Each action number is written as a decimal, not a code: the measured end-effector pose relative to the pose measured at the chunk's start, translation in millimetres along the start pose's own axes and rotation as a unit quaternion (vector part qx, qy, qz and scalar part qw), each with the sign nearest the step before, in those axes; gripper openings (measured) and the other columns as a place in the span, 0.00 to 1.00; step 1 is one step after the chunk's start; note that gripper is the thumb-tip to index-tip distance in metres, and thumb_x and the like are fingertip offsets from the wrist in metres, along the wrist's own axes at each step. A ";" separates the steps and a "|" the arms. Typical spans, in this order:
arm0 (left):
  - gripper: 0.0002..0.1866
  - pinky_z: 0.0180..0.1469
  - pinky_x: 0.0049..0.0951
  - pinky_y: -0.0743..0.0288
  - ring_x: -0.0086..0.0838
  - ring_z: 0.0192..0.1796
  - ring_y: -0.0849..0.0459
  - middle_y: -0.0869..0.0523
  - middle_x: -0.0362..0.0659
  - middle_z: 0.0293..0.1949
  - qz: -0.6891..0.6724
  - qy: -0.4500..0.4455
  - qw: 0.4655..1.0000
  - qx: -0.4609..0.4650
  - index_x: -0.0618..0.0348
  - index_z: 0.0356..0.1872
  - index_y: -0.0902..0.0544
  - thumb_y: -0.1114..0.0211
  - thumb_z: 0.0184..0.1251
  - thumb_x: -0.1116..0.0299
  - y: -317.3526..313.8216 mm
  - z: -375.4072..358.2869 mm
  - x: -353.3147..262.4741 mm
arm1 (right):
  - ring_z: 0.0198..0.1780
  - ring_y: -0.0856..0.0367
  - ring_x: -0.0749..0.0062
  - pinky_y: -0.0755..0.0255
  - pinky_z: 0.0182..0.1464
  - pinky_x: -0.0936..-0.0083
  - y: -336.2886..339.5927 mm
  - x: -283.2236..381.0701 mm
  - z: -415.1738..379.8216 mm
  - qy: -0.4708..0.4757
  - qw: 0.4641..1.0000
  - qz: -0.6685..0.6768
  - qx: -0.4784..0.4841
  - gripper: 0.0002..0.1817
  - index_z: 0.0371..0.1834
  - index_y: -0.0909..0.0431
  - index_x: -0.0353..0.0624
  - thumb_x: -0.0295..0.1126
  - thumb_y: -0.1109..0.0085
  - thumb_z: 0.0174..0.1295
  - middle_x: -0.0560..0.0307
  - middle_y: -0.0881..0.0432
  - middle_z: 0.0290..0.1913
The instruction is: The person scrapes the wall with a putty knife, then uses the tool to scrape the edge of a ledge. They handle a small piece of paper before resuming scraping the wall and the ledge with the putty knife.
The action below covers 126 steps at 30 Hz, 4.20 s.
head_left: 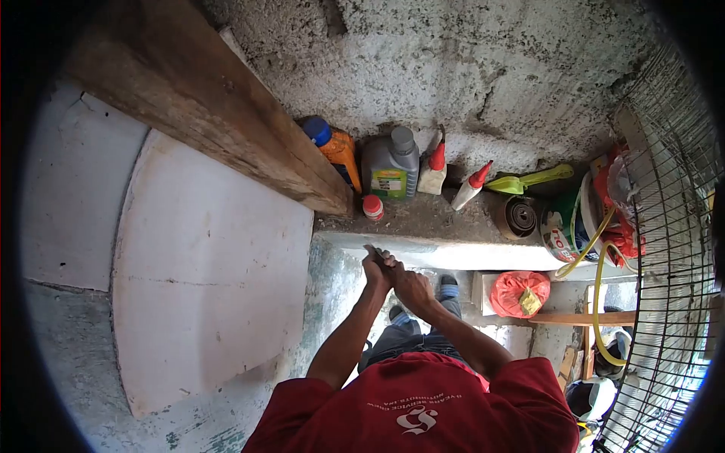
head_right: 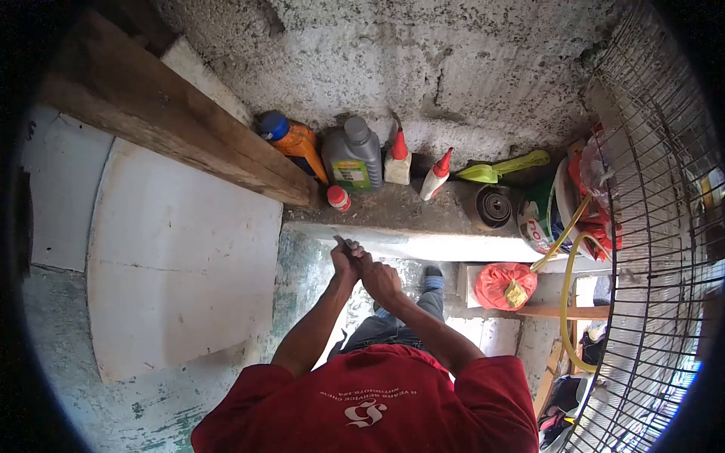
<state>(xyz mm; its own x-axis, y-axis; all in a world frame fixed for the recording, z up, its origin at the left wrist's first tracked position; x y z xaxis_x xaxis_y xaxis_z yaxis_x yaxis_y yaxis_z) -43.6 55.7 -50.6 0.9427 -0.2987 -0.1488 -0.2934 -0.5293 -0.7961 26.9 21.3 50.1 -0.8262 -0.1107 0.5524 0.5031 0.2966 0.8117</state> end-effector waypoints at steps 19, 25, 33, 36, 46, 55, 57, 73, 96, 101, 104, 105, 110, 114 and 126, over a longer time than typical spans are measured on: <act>0.26 0.27 0.29 0.33 0.31 0.21 0.30 0.29 0.44 0.21 0.104 -0.003 0.994 -0.038 0.60 0.26 0.33 0.55 0.62 0.43 16.5 -3.2 1.9 | 0.22 0.25 0.43 0.32 0.23 0.53 5.9 1.8 -10.2 0.007 0.998 0.058 -0.003 0.11 0.37 0.38 0.34 0.32 0.58 0.59 0.36 0.26 0.17; 0.25 0.24 0.26 0.35 0.27 0.19 0.32 0.31 0.40 0.17 0.081 0.019 0.996 -0.042 0.59 0.24 0.32 0.52 0.61 0.43 12.9 -1.7 11.5 | 0.24 0.24 0.42 0.31 0.24 0.52 1.3 -6.3 -11.0 -0.029 0.998 0.060 -0.011 0.11 0.37 0.38 0.35 0.34 0.60 0.60 0.34 0.25 0.20; 0.27 0.26 0.29 0.33 0.30 0.20 0.30 0.29 0.43 0.18 0.093 0.026 0.995 -0.025 0.61 0.25 0.31 0.55 0.62 0.43 7.2 -4.3 10.5 | 0.23 0.25 0.41 0.32 0.25 0.50 0.9 -8.9 -11.0 -0.024 0.998 0.062 -0.024 0.12 0.36 0.37 0.36 0.35 0.61 0.61 0.36 0.26 0.18; 0.27 0.26 0.28 0.35 0.29 0.21 0.31 0.31 0.41 0.16 0.103 0.010 0.994 -0.043 0.60 0.22 0.31 0.53 0.60 0.42 12.0 -8.2 8.8 | 0.24 0.24 0.41 0.31 0.25 0.51 7.7 -2.3 -16.7 -0.023 0.998 0.062 -0.014 0.12 0.36 0.37 0.36 0.35 0.62 0.61 0.37 0.25 0.18; 0.29 0.26 0.28 0.35 0.30 0.22 0.32 0.31 0.43 0.20 0.080 0.008 0.996 -0.050 0.64 0.27 0.33 0.57 0.61 0.41 4.8 -10.0 9.6 | 0.23 0.25 0.40 0.32 0.25 0.51 6.6 -4.7 -13.8 0.005 0.997 0.074 -0.018 0.12 0.35 0.37 0.35 0.35 0.62 0.62 0.35 0.25 0.19; 0.26 0.25 0.25 0.33 0.28 0.21 0.30 0.29 0.42 0.20 0.122 -0.007 0.992 -0.035 0.62 0.28 0.32 0.53 0.61 0.43 -2.5 -17.6 17.5 | 0.24 0.24 0.40 0.32 0.25 0.50 17.4 -5.0 -22.1 0.001 0.990 0.134 -0.051 0.15 0.32 0.36 0.33 0.37 0.62 0.63 0.34 0.26 0.18; 0.26 0.25 0.25 0.33 0.27 0.21 0.30 0.29 0.42 0.19 0.131 -0.015 0.991 -0.030 0.62 0.28 0.32 0.52 0.61 0.44 2.4 -16.7 12.1 | 0.24 0.24 0.41 0.32 0.25 0.50 9.1 -5.9 -20.2 -0.002 0.989 0.144 -0.044 0.15 0.32 0.36 0.33 0.37 0.62 0.63 0.34 0.26 0.18; 0.25 0.23 0.25 0.33 0.27 0.19 0.30 0.30 0.42 0.19 0.162 -0.029 0.986 -0.038 0.60 0.27 0.32 0.55 0.62 0.43 0.8 -21.3 -10.3 | 0.24 0.25 0.39 0.34 0.25 0.49 -2.7 3.4 -14.1 -0.020 0.984 0.172 -0.037 0.16 0.33 0.35 0.34 0.39 0.62 0.63 0.34 0.26 0.18; 0.25 0.24 0.24 0.33 0.26 0.20 0.31 0.30 0.41 0.22 0.181 -0.032 0.982 -0.049 0.61 0.31 0.34 0.56 0.62 0.43 8.5 -20.4 -9.1 | 0.24 0.26 0.40 0.35 0.24 0.51 12.0 6.6 -20.6 -0.012 0.979 0.196 -0.063 0.13 0.29 0.33 0.35 0.36 0.57 0.60 0.33 0.27 0.19; 0.23 0.22 0.23 0.33 0.24 0.20 0.31 0.29 0.42 0.23 0.158 -0.051 0.984 -0.062 0.59 0.34 0.34 0.53 0.62 0.45 -3.0 -31.1 -6.6 | 0.25 0.25 0.45 0.33 0.27 0.57 14.0 0.7 -20.5 -0.031 0.967 0.250 -0.039 0.16 0.32 0.30 0.34 0.39 0.58 0.61 0.35 0.25 0.21; 0.22 0.22 0.23 0.32 0.24 0.20 0.30 0.28 0.42 0.24 0.196 -0.119 0.973 -0.034 0.58 0.37 0.35 0.51 0.62 0.46 -15.9 -41.8 -16.2 | 0.22 0.23 0.54 0.32 0.27 0.61 7.0 -0.2 -21.1 -0.076 0.944 0.320 0.028 0.19 0.37 0.28 0.34 0.42 0.58 0.62 0.38 0.25 0.20; 0.22 0.21 0.23 0.33 0.24 0.20 0.30 0.28 0.43 0.23 0.216 -0.141 0.966 -0.035 0.58 0.37 0.35 0.51 0.62 0.47 -28.2 -51.2 -19.2 | 0.21 0.23 0.57 0.32 0.26 0.63 13.6 4.5 -25.0 -0.097 0.935 0.338 0.055 0.20 0.38 0.28 0.34 0.43 0.58 0.62 0.39 0.25 0.20; 0.22 0.20 0.23 0.33 0.25 0.18 0.29 0.27 0.45 0.22 0.212 -0.166 0.962 -0.037 0.58 0.40 0.36 0.49 0.62 0.47 -40.2 -63.1 -20.6 | 0.20 0.24 0.65 0.32 0.25 0.66 14.5 3.7 -27.9 -0.111 0.921 0.359 0.100 0.21 0.38 0.28 0.34 0.45 0.59 0.63 0.43 0.26 0.19; 0.24 0.29 0.25 0.29 0.27 0.25 0.26 0.26 0.44 0.24 0.138 -0.009 0.990 0.000 0.58 0.36 0.31 0.47 0.59 0.44 -17.4 -53.3 4.0 | 0.26 0.23 0.47 0.32 0.27 0.62 13.1 -3.9 -30.4 0.010 0.973 0.230 0.002 0.18 0.38 0.30 0.33 0.41 0.59 0.63 0.39 0.25 0.22; 0.25 0.26 0.25 0.30 0.25 0.21 0.26 0.27 0.37 0.17 0.024 0.142 0.982 0.124 0.55 0.26 0.27 0.51 0.59 0.41 -20.5 -25.3 27.2 | 0.29 0.25 0.45 0.33 0.27 0.60 41.0 12.1 -44.6 0.042 0.967 0.211 -0.134 0.09 0.37 0.30 0.36 0.31 0.54 0.60 0.39 0.24 0.28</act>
<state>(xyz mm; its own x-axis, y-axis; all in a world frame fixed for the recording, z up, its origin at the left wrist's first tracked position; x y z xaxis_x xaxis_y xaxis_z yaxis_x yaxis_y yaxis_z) -16.0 38.3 -23.5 0.8358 -0.5471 -0.0473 -0.2553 -0.3108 -0.9156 48.8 -10.2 98.5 -0.5155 -0.1139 0.8493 0.8477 0.0769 0.5249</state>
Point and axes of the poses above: each hand's wrist, its own z-axis towards the middle knuckle, its own y-axis out of the back of the hand, x = y × z, the point moved 9 cm from there along z, towards the middle knuckle
